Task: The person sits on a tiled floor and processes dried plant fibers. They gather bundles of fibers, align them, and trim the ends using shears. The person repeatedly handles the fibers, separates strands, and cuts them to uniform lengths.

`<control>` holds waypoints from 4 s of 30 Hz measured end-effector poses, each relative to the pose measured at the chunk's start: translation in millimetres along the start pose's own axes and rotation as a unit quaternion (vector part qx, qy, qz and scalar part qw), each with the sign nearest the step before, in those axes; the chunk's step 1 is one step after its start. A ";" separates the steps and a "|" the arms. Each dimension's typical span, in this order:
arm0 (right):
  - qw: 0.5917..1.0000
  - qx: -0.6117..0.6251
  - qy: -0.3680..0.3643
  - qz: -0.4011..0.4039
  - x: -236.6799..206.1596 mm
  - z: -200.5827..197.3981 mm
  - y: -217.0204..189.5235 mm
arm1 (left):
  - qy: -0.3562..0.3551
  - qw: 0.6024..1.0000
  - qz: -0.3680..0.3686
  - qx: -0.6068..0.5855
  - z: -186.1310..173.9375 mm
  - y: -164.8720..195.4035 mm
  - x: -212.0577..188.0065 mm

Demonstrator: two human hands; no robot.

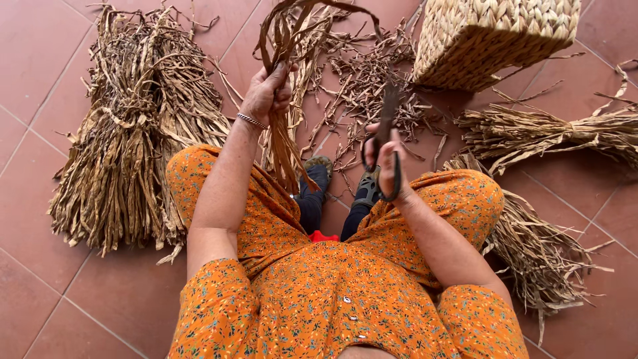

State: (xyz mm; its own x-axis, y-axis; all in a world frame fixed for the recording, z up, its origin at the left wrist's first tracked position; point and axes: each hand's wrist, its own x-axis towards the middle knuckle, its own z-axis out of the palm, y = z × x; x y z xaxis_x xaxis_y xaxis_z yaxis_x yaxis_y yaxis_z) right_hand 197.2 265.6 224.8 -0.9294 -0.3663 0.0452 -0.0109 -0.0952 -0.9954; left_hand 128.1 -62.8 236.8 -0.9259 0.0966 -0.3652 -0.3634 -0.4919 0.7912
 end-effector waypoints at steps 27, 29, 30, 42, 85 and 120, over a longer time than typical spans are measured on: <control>0.958 0.220 -0.049 0.179 46.5 20.8 -5.8 | -0.009 0.998 -0.060 0.026 35.6 -37.7 2.4; 0.966 0.178 -0.020 0.185 49.1 20.3 -8.8 | -0.005 0.997 -0.074 0.032 34.8 -39.8 4.1; 0.971 0.140 -0.010 0.194 49.0 20.2 -9.7 | -0.004 0.997 -0.068 0.020 33.5 -40.2 5.5; 0.962 0.108 0.020 0.251 21.3 27.4 3.0 | 0.041 0.997 -0.066 -0.017 20.8 -34.2 12.1; 0.980 0.056 0.051 0.182 32.1 6.8 -5.1 | -0.047 0.998 0.015 -0.031 6.2 -21.6 16.6; 0.972 -0.224 -0.068 0.032 35.2 6.9 -19.5 | 0.171 0.676 0.278 0.660 17.8 -66.6 41.5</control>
State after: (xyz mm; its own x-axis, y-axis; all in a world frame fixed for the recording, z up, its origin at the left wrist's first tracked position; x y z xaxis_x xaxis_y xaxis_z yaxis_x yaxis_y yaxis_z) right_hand 167.2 248.1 246.4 -0.8766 -0.4798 -0.0369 -0.1432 0.3333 -0.9319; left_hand 112.1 -10.5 177.7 -0.9610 -0.1034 0.2565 0.0466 0.8536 0.5189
